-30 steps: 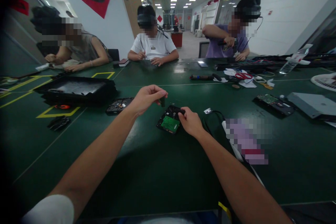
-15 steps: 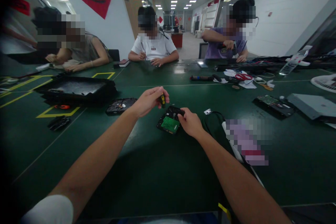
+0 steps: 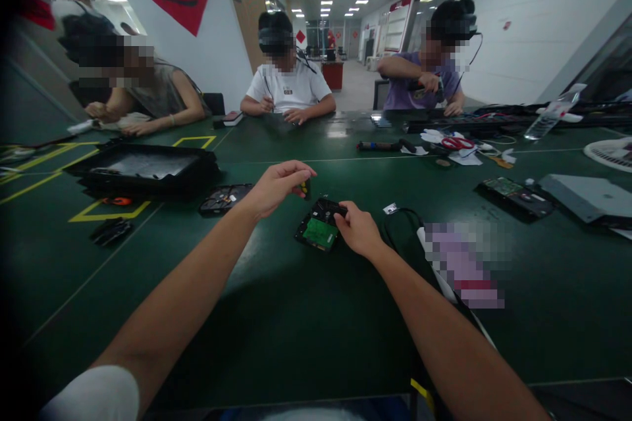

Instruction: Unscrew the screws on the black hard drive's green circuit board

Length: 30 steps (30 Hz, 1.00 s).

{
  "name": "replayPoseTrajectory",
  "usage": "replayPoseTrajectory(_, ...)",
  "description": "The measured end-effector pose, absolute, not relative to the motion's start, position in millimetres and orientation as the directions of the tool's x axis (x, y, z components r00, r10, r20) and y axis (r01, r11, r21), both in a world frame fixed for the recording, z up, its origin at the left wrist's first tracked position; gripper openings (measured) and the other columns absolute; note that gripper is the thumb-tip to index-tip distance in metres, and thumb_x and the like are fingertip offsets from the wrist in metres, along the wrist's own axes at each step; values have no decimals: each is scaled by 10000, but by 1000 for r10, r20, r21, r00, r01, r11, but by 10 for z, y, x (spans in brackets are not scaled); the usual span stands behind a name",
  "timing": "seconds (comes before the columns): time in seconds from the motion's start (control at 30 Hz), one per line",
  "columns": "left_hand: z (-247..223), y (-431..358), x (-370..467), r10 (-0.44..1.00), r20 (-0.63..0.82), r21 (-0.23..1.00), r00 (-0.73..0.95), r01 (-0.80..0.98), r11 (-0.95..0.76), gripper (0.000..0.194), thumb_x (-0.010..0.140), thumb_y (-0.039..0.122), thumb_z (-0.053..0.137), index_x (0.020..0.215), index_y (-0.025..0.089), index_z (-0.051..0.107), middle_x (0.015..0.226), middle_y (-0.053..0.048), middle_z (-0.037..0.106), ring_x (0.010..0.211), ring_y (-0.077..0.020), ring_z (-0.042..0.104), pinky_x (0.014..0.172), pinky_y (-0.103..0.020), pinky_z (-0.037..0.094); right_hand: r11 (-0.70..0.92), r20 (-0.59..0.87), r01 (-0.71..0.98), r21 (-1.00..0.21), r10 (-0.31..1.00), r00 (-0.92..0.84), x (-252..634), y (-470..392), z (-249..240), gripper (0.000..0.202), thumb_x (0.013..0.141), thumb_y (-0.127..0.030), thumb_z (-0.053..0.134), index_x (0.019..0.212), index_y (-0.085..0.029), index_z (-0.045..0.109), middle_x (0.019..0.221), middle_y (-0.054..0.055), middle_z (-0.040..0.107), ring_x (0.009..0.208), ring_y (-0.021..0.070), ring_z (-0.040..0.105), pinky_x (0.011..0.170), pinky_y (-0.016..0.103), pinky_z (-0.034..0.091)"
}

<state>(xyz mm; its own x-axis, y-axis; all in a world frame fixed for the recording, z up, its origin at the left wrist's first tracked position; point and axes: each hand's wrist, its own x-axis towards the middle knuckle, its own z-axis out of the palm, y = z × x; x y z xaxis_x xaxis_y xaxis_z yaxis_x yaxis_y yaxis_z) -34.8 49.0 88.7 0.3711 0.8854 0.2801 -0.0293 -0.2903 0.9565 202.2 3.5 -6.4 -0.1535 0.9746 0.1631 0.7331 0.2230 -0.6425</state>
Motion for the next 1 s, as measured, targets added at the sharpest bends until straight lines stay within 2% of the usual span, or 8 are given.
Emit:
replayPoseTrajectory(0.23,935,463,-348,888,238,969,393,-33,-244,136,899,273,625,932,159,692,976,-92,752,876,-170,694,599,-210,516,235,178,745,-624,971,-158,2025,60,-105,376,1041,-350,552,1384,-197,580,794,-6,701,691,172,640,646,294,409)
replayPoseTrajectory(0.47,873,520,-344,888,214,976,408,-128,-176,216,930,347,596,908,157,694,882,-84,727,809,-171,682,571,-218,497,230,179,747,-624,972,-150,2019,65,-111,388,1035,-352,559,1393,-205,581,789,-6,701,699,179,643,647,298,406)
replayPoseTrajectory(0.6,855,544,-359,891,178,973,418,-207,-97,226,915,316,562,927,141,705,889,-103,725,820,-189,693,566,-230,511,230,173,751,-619,973,-155,2022,70,-109,387,1040,-358,554,1393,-202,577,795,-7,703,700,176,642,651,294,405)
replayPoseTrajectory(0.73,878,525,-354,895,192,974,402,-189,-124,190,909,293,598,942,140,704,899,-100,716,833,-186,687,574,-227,527,217,158,758,-615,976,-152,2028,68,-107,385,1045,-359,548,1396,-205,572,798,-10,701,694,172,640,651,290,412)
replayPoseTrajectory(1.0,919,484,-335,899,235,972,368,-104,-212,211,915,351,658,973,164,736,893,-61,679,804,-156,639,572,-213,527,217,150,752,-623,976,-157,2014,38,-68,384,1046,-347,552,1400,-201,572,798,-11,700,692,169,639,654,291,420)
